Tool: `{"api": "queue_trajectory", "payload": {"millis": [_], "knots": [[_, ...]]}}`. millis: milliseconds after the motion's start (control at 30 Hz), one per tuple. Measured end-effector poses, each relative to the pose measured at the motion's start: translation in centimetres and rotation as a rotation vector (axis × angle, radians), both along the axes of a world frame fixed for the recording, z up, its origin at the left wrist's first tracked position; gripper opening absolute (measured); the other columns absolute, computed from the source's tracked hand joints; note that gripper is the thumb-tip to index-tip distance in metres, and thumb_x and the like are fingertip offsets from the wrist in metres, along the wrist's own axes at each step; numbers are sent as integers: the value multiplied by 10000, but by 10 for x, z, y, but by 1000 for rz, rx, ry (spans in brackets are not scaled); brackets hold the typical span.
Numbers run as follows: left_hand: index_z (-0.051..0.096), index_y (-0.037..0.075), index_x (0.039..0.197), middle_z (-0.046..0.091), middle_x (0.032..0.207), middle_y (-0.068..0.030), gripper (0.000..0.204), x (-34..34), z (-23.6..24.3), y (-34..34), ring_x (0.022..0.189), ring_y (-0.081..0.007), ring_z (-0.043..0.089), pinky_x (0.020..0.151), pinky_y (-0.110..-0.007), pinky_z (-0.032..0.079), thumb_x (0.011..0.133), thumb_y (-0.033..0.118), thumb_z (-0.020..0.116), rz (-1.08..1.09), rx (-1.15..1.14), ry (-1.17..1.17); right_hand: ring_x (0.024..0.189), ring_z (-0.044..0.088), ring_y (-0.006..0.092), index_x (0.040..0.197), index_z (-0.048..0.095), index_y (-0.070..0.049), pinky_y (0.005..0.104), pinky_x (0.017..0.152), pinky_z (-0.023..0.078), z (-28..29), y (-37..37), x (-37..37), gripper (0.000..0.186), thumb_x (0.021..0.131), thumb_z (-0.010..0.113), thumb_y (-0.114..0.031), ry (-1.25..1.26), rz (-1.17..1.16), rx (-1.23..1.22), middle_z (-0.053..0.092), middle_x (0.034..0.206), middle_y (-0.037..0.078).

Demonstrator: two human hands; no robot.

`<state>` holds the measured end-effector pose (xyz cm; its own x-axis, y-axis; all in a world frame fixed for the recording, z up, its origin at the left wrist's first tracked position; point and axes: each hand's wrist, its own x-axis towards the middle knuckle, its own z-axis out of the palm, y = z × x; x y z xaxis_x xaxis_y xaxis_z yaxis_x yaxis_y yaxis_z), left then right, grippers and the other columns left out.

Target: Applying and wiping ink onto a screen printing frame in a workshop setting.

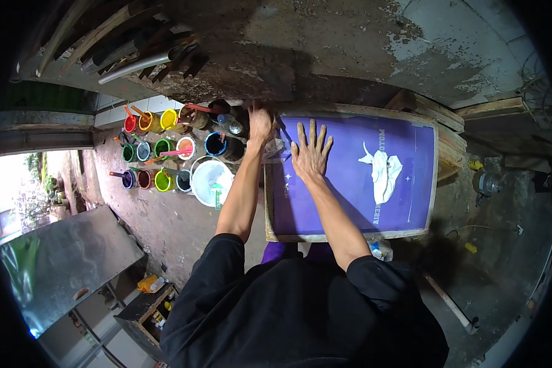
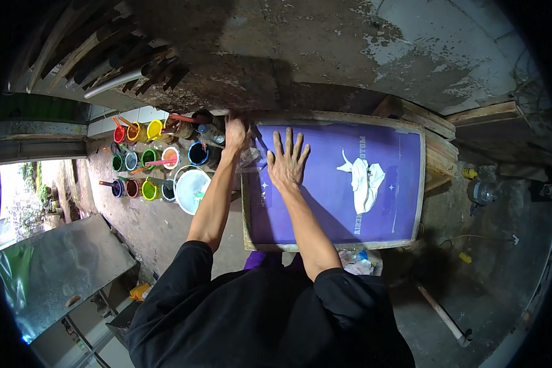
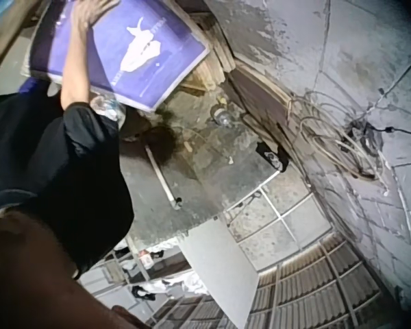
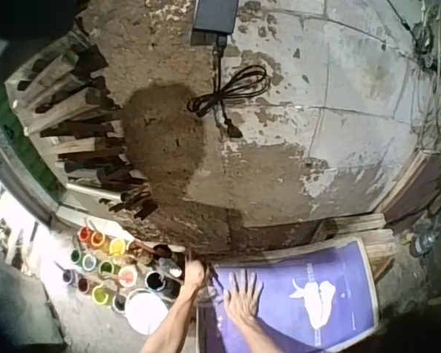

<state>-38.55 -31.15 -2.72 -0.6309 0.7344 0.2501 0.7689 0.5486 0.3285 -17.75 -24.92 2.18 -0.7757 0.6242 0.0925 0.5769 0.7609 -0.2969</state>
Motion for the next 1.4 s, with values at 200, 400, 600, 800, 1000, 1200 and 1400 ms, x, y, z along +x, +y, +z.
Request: {"api": "queue_trajectory", "payload": {"millis": [200,400,600,800,1000,1200,1400], "knots": [[700,-62,921,660,1047,-270,246,18,22,-15,969,-444,614,869,-492,497,908,179,651,146,352,-323,1573,135,429,1642,299,-236,650,1239,106,-7,5,-8,634,1059,425,-450,-89,1,-4,194,1719,124],[682,-64,892,652,969,-236,157,56,31,-24,980,-414,601,866,-478,476,908,85,634,354,389,-375,1566,149,435,1638,305,-226,647,1234,129,-2,3,-12,632,1059,450,-434,-91,1,-3,208,1712,129],[652,-67,878,642,956,-211,104,81,33,-30,935,-398,586,840,-473,471,902,35,642,359,527,-168,1561,163,439,1633,314,-219,648,1229,146,-3,2,-8,628,1057,475,-412,-66,4,11,222,1706,132],[643,-55,883,646,982,-199,83,116,38,-49,952,-394,580,847,-473,466,892,27,654,377,524,-107,1557,175,437,1632,315,-212,646,1229,148,-4,4,-11,628,1051,482,-385,-49,2,13,238,1701,128],[633,-41,872,639,967,-188,85,151,51,-63,976,-387,575,860,-473,460,896,36,661,417,475,-64,1553,191,434,1625,332,-201,646,1228,148,-8,3,-11,618,1042,481,-344,-48,1,16,259,1694,123],[636,-31,857,632,995,-172,85,186,60,-93,1066,-389,550,922,-521,418,879,43,670,423,395,-73,1559,192,419,1610,368,-187,632,1235,136,-11,4,-10,599,1036,478,-319,-13,-5,19,258,1698,114],[637,-21,844,582,1140,-192,112,206,79,-99,1257,-439,480,1040,-596,357,867,74,692,454,320,25,1563,191,406,1608,372,-182,630,1237,130,-10,3,-5,595,1035,477,-306,-8,-4,9,259,1699,107]]}}
